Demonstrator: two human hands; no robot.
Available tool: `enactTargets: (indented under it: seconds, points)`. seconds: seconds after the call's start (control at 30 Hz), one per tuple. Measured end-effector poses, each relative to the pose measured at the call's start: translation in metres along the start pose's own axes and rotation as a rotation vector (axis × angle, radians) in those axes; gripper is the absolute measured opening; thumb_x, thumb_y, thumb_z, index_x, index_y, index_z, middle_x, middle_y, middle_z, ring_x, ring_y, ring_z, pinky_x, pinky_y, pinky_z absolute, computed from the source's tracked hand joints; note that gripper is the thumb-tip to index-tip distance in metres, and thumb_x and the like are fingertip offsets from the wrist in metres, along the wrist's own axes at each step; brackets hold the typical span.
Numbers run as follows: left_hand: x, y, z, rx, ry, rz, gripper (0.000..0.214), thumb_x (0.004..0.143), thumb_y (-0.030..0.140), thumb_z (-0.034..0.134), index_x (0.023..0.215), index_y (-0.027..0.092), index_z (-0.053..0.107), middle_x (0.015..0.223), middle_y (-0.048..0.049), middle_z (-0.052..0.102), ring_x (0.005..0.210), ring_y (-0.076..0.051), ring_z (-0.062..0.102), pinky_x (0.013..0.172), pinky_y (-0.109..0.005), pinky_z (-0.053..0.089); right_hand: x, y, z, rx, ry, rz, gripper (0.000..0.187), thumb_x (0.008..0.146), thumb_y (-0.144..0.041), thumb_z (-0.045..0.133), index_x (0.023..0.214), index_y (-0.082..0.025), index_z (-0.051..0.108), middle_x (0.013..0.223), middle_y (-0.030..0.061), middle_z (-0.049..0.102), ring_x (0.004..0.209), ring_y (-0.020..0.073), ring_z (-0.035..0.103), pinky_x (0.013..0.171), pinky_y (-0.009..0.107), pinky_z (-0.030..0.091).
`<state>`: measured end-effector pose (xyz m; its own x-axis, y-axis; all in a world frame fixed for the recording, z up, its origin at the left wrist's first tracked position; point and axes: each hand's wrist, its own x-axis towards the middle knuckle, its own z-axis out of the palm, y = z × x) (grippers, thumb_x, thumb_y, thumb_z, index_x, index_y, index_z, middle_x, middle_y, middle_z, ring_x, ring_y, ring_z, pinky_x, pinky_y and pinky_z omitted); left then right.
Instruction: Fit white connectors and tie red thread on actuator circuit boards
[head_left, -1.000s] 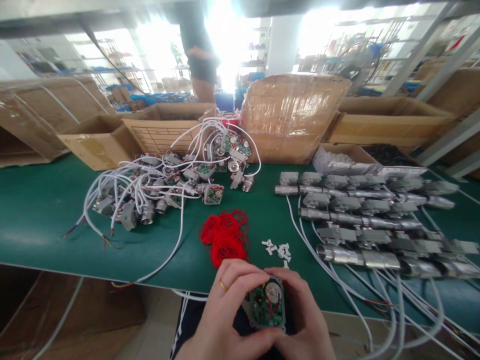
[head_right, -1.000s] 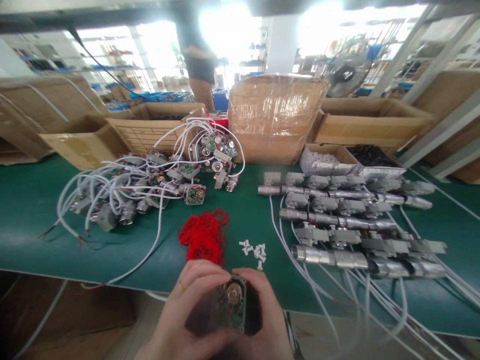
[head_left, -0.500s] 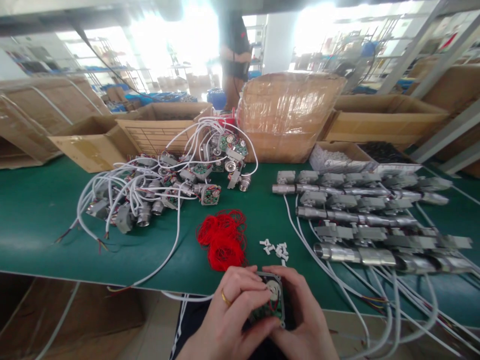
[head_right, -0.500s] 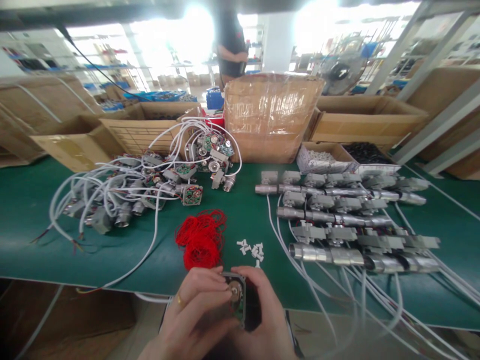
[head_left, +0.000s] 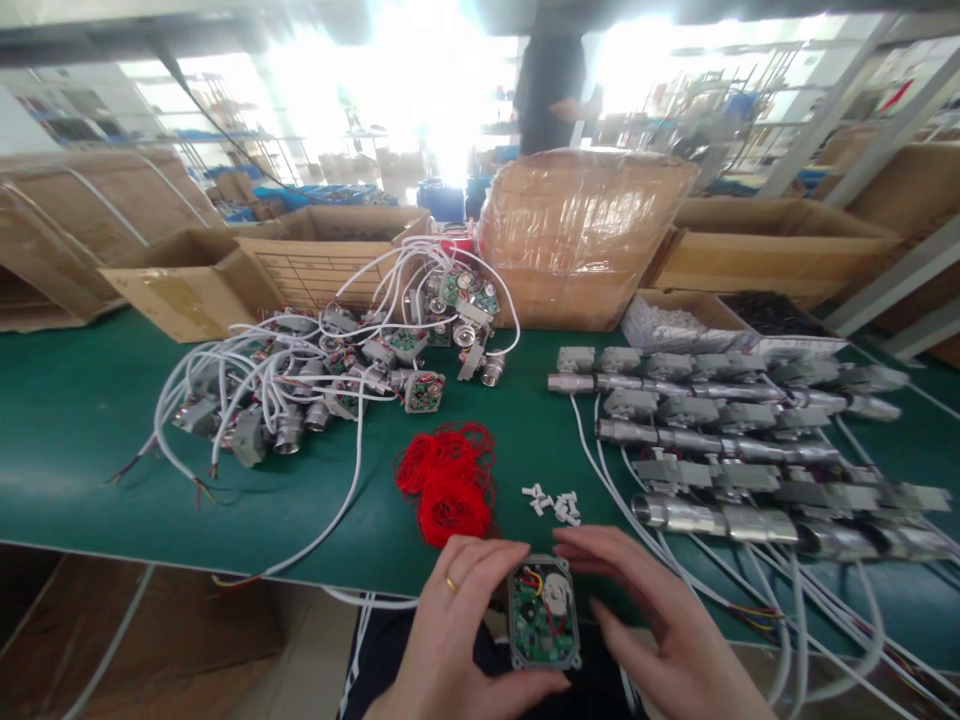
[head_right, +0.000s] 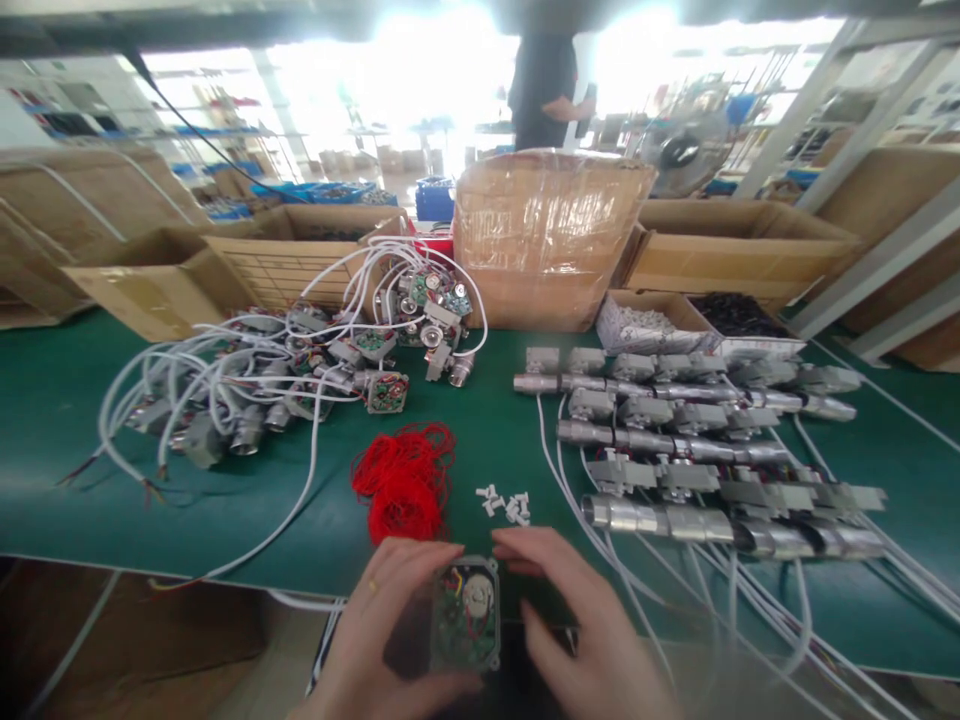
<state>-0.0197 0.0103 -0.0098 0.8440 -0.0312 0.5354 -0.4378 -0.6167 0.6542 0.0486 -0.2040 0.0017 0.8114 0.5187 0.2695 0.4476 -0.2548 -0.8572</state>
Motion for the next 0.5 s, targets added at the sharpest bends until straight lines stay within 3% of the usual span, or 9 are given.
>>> enactTargets:
  seconds: [0.1, 0.17, 0.3, 0.5]
  points:
    - [0.001, 0.0, -0.002, -0.009, -0.014, -0.007, 0.063, 0.091, 0.061, 0.067, 0.14, 0.025, 0.05, 0.12, -0.0096, 0.07, 0.107, -0.028, 0.068, 0.096, -0.042, 0.057, 0.014, 0.011, -0.011, -0.213, 0.176, -0.052, 0.033, 0.097, -0.015, 0.056, 0.125, -0.03, 0.065, 0.111, 0.0044, 0.072, 0.093, 0.018, 0.073, 0.08, 0.027, 0.063]
    - [0.003, 0.003, -0.006, -0.03, -0.055, -0.037, 0.072, 0.081, 0.051, 0.083, 0.14, 0.027, 0.05, 0.122, -0.0082, 0.069, 0.109, -0.029, 0.067, 0.098, -0.041, 0.056, 0.026, 0.017, -0.01, -0.359, 0.197, -0.118, 0.023, 0.098, -0.019, 0.059, 0.119, -0.023, 0.068, 0.107, 0.0073, 0.072, 0.094, 0.0213, 0.071, 0.081, 0.032, 0.062]
    - [0.007, 0.008, -0.014, -0.087, -0.135, -0.103, 0.099, 0.053, 0.022, 0.103, 0.136, 0.031, 0.05, 0.122, -0.0045, 0.068, 0.108, -0.027, 0.067, 0.098, -0.039, 0.056, 0.054, 0.017, 0.004, -0.532, 0.042, -0.196, 0.018, 0.096, -0.014, 0.062, 0.111, -0.014, 0.071, 0.104, 0.0111, 0.072, 0.096, 0.0259, 0.067, 0.085, 0.039, 0.059]
    - [0.008, 0.01, -0.014, -0.087, -0.118, -0.156, 0.105, 0.051, 0.018, 0.104, 0.138, 0.033, 0.046, 0.122, -0.0053, 0.066, 0.108, -0.029, 0.064, 0.096, -0.043, 0.057, 0.096, 0.01, 0.023, -0.639, -0.125, -0.129, 0.017, 0.084, -0.001, 0.065, 0.076, -0.013, 0.074, 0.079, 0.0114, 0.067, 0.08, 0.0303, 0.06, 0.073, 0.044, 0.054]
